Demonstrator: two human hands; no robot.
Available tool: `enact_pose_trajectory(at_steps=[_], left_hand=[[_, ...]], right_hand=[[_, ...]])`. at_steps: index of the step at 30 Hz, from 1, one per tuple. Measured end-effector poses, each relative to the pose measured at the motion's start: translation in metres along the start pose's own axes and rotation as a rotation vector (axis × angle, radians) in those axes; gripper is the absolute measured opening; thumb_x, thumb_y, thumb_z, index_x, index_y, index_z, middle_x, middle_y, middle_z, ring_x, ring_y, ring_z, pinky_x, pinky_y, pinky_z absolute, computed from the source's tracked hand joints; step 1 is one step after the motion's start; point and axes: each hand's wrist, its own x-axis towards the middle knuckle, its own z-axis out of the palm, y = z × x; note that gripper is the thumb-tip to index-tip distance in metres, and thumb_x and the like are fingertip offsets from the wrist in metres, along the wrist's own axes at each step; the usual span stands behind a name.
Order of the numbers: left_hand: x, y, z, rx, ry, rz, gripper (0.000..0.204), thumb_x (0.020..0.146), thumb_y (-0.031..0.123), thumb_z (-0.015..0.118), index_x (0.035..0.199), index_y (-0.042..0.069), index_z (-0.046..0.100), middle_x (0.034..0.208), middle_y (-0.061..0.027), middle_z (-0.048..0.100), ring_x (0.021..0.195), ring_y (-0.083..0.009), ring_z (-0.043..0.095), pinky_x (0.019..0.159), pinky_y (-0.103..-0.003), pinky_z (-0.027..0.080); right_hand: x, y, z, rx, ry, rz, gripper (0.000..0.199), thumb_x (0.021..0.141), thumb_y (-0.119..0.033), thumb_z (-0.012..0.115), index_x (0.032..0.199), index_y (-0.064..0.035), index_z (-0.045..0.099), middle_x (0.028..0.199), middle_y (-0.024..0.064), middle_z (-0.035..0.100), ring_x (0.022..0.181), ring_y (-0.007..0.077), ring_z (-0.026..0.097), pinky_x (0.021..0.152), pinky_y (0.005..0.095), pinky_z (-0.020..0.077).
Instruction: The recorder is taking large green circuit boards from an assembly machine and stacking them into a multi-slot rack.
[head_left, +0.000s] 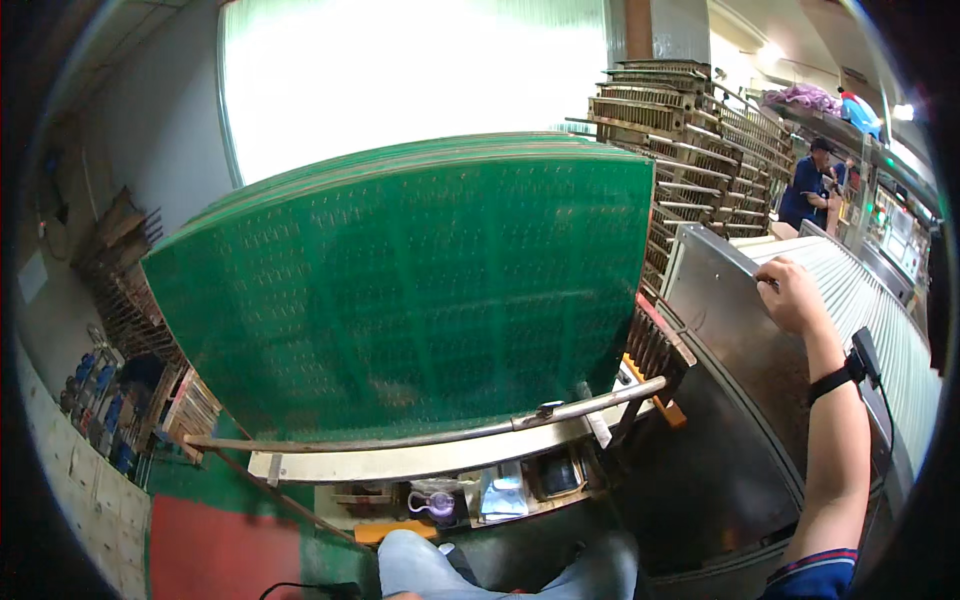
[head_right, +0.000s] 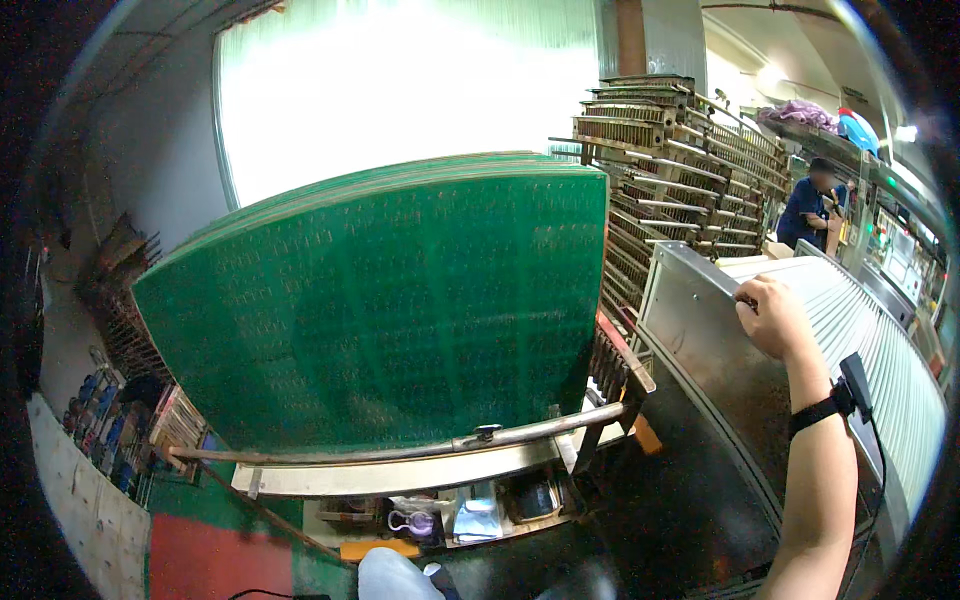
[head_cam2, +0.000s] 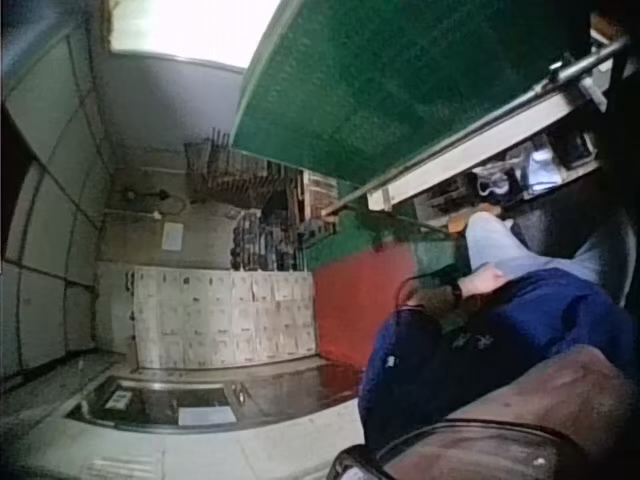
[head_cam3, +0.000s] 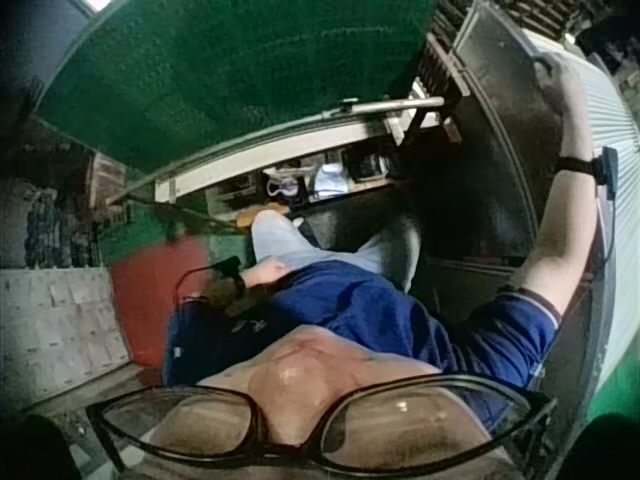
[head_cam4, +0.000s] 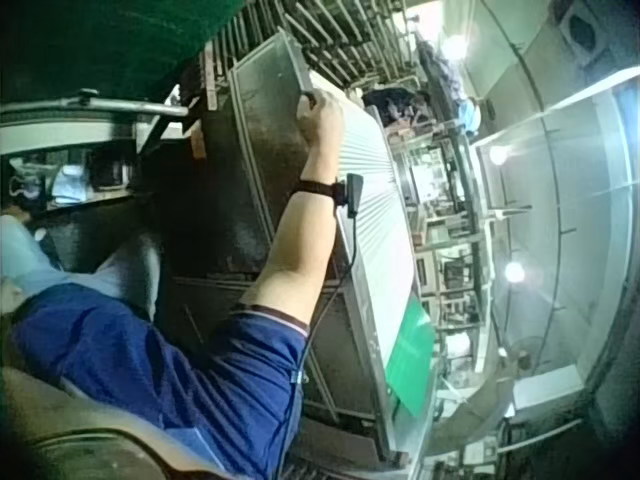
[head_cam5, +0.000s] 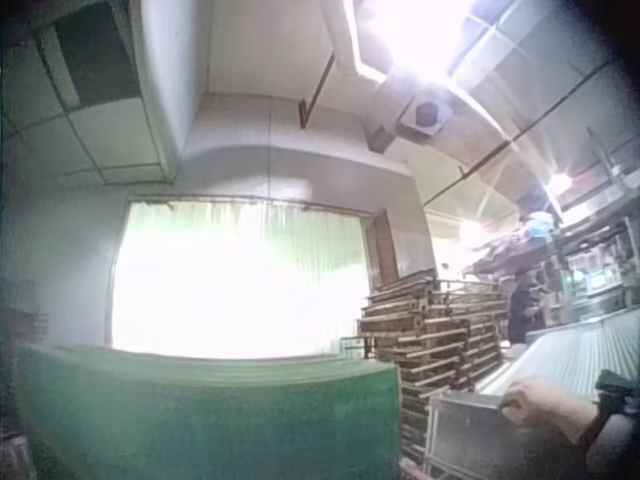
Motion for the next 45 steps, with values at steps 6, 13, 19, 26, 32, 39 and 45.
enact_pose_trajectory(at_steps=[6, 13, 19, 26, 32, 39, 45], left_hand=[[0.002, -0.007, 0.004, -0.034, -0.017, -0.044, 0.042, 0.095, 0.037, 0.059, 0.075, 0.002, 0.071, 0.066, -0.0220, 0.063, 0.057, -0.0302, 0.064, 0.059, -0.043, 0.050], [-0.003, 0.016, -0.011, -0.051, -0.005, -0.032, 0.042, 0.095, 0.037, 0.060, 0.072, 0.003, 0.070, 0.063, -0.0198, 0.063, 0.054, -0.0273, 0.063, 0.056, -0.042, 0.049], [-0.002, 0.020, -0.014, -0.072, -0.063, -0.121, 0.041, 0.095, 0.038, 0.058, 0.074, 0.005, 0.071, 0.058, -0.0128, 0.064, 0.053, -0.0225, 0.064, 0.055, -0.038, 0.051], [-0.006, 0.032, -0.019, -0.117, -0.078, -0.148, 0.039, 0.096, 0.037, 0.057, 0.079, 0.006, 0.071, 0.061, -0.0111, 0.066, 0.050, -0.0204, 0.063, 0.051, -0.036, 0.052], [-0.005, 0.023, -0.015, -0.104, -0.097, -0.169, 0.040, 0.097, 0.039, 0.057, 0.079, 0.006, 0.071, 0.060, -0.0103, 0.065, 0.048, -0.0204, 0.062, 0.049, -0.036, 0.051], [-0.002, 0.024, -0.017, -0.118, -0.110, -0.188, 0.042, 0.096, 0.040, 0.057, 0.076, 0.006, 0.070, 0.059, -0.0096, 0.064, 0.048, -0.0197, 0.062, 0.048, -0.035, 0.051], [-0.004, 0.019, -0.016, -0.134, -0.134, -0.184, 0.043, 0.096, 0.042, 0.058, 0.076, 0.006, 0.070, 0.059, -0.0092, 0.064, 0.048, -0.0188, 0.061, 0.048, -0.034, 0.051]], right_hand=[[-0.001, 0.006, 0.002, 0.016, 0.007, -0.021, 0.017, 0.080, -0.013, 0.062, 0.090, -0.0005, 0.069, 0.094, 0.0199, 0.065, 0.095, 0.0388, 0.062, 0.087, 0.0438, 0.0494], [0.000, 0.004, 0.002, 0.018, 0.003, 0.003, 0.018, 0.080, -0.013, 0.063, 0.092, 0.0000, 0.069, 0.096, 0.0198, 0.066, 0.097, 0.0390, 0.062, 0.089, 0.0438, 0.0490], [-0.002, 0.001, 0.000, 0.008, -0.002, 0.027, 0.019, 0.081, -0.013, 0.063, 0.093, 0.0000, 0.070, 0.097, 0.0198, 0.066, 0.097, 0.0389, 0.062, 0.089, 0.0433, 0.0489], [-0.001, 0.003, 0.002, -0.005, -0.009, 0.009, 0.019, 0.080, -0.012, 0.063, 0.092, 0.0002, 0.070, 0.097, 0.0203, 0.066, 0.097, 0.0389, 0.062, 0.089, 0.0432, 0.0490], [0.000, 0.000, 0.002, 0.004, -0.010, 0.010, 0.019, 0.080, -0.012, 0.063, 0.092, 0.0006, 0.070, 0.096, 0.0204, 0.066, 0.097, 0.0388, 0.062, 0.089, 0.0432, 0.0490], [-0.002, -0.001, -0.001, 0.005, -0.007, 0.019, 0.019, 0.080, -0.012, 0.062, 0.092, 0.0007, 0.070, 0.097, 0.0203, 0.066, 0.097, 0.0390, 0.062, 0.089, 0.0432, 0.0489], [-0.001, -0.003, 0.000, -0.002, -0.017, 0.026, 0.020, 0.081, -0.013, 0.062, 0.094, 0.0004, 0.069, 0.098, 0.0199, 0.066, 0.098, 0.0387, 0.062, 0.090, 0.0430, 0.0488]])
